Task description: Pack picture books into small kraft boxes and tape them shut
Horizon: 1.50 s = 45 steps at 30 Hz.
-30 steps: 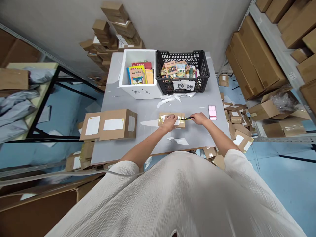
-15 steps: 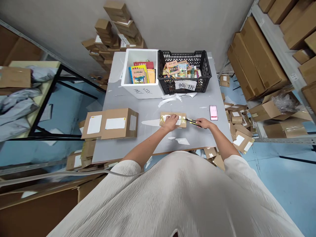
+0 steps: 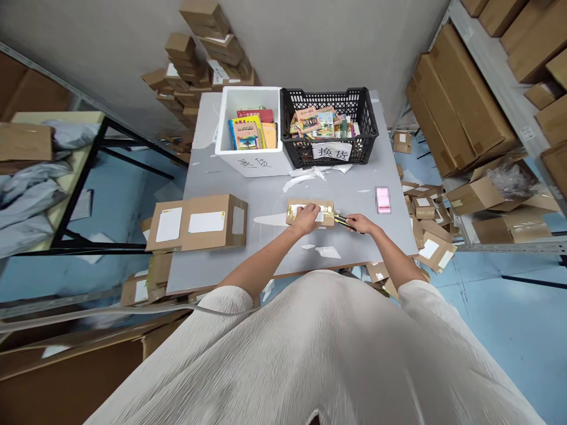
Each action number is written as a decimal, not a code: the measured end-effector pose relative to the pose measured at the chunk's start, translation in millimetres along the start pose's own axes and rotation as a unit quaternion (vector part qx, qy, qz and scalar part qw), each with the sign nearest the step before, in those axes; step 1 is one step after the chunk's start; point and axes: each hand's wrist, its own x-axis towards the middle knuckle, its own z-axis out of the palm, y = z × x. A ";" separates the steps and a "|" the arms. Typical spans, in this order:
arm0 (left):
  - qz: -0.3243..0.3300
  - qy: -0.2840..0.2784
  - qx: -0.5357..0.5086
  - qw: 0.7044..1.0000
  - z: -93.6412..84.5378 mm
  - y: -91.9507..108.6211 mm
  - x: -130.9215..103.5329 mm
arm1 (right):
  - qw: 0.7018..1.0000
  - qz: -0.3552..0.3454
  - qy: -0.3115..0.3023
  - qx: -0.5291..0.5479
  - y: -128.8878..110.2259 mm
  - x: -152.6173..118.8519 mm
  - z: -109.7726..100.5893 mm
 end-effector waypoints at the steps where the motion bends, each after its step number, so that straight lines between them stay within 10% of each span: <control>1: 0.003 0.002 -0.003 1.000 0.6 -0.4 -1.3 | 1.000 0.002 0.009 -0.001 2.9 -3.4 -2.8; 9: -0.023 0.081 -0.063 0.994 2.1 -4.8 -4.8 | 0.991 -0.020 0.130 -0.017 7.8 -31.5 -6.1; 19: -0.054 0.071 -0.040 0.995 1.4 -4.8 15.5 | 0.919 -0.078 0.146 -0.358 -22.7 -35.1 18.5; 45: -0.015 0.114 -0.019 0.993 18.2 -7.4 7.0 | 0.926 -0.055 0.201 -0.314 -9.3 -26.3 33.1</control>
